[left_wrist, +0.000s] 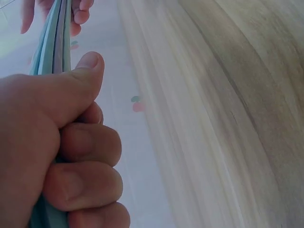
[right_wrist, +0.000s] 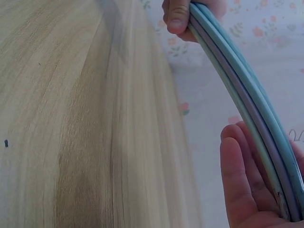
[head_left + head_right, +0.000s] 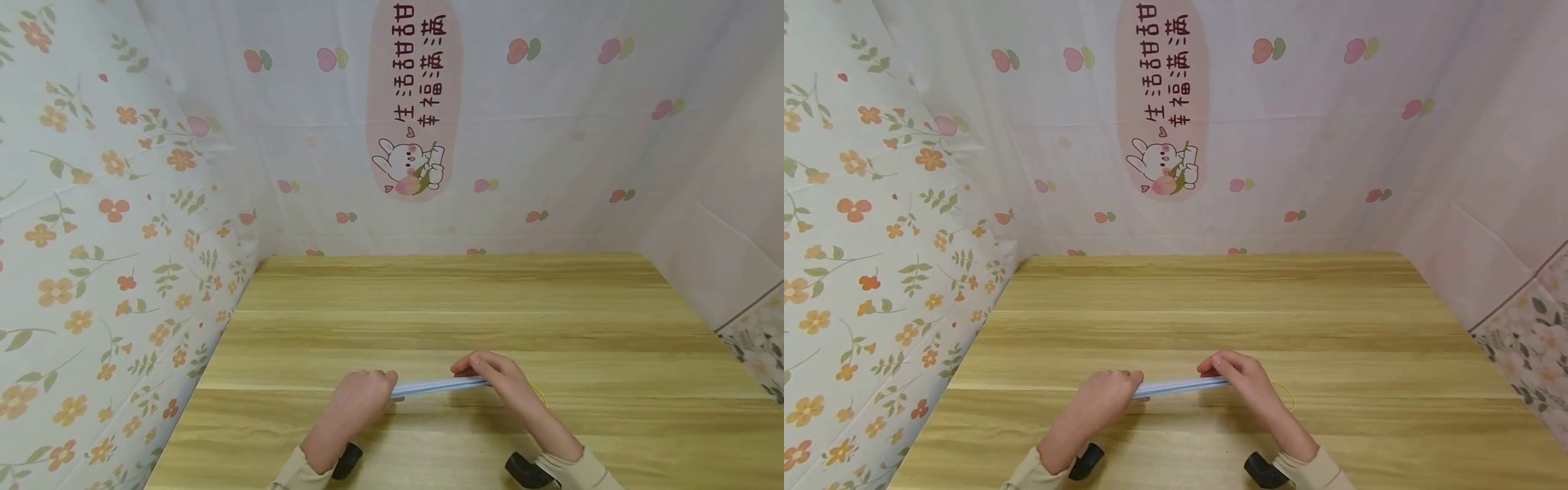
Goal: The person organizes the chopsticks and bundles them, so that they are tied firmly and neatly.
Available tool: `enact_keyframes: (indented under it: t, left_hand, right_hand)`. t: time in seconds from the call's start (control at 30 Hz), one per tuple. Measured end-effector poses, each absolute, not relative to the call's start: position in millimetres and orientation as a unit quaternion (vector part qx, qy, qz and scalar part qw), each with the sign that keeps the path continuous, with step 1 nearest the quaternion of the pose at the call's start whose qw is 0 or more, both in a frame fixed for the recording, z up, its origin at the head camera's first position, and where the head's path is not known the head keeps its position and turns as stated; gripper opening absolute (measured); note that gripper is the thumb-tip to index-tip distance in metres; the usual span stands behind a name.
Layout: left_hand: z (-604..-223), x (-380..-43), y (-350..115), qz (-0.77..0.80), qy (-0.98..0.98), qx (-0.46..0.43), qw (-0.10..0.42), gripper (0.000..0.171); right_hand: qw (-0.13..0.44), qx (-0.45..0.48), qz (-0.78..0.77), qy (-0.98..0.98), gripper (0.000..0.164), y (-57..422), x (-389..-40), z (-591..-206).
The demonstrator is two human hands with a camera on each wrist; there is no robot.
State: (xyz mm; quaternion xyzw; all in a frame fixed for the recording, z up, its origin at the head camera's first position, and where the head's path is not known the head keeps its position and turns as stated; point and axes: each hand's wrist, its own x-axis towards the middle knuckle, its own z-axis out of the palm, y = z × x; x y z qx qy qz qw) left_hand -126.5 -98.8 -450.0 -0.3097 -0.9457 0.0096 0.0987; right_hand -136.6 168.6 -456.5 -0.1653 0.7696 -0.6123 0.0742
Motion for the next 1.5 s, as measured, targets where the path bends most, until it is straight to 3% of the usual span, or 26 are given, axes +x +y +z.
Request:
enact_keyframes:
  t: [0.4, 0.63, 0.87, 1.1, 1.5]
  left_hand:
    - [-448, -128, -104, -0.003, -0.944, -0.312, 0.107, 0.03]
    - [-444, -131, -106, -0.003, -0.941, -0.315, 0.127, 0.031]
    - [-443, -133, -105, 0.007, -0.939, -0.314, 0.14, 0.032]
    - [-443, -132, -101, 0.007, -0.943, -0.308, 0.127, 0.034]
    - [-440, -131, -97, 0.006, -0.951, -0.292, 0.098, 0.041]
  right_hand:
    - [0.095, -0.227, -0.71, 0.66, 0.055, 175, -144, -454]
    - [0.061, -0.197, -0.69, 0.693, 0.058, 185, -147, -451]
    - [0.09, -0.183, -0.682, 0.702, 0.06, 181, -150, -451]
    - [0.093, -0.161, -0.661, 0.727, 0.073, 174, -146, -451]
    - [0.039, -0.167, -0.659, 0.732, 0.063, 169, -145, -456]
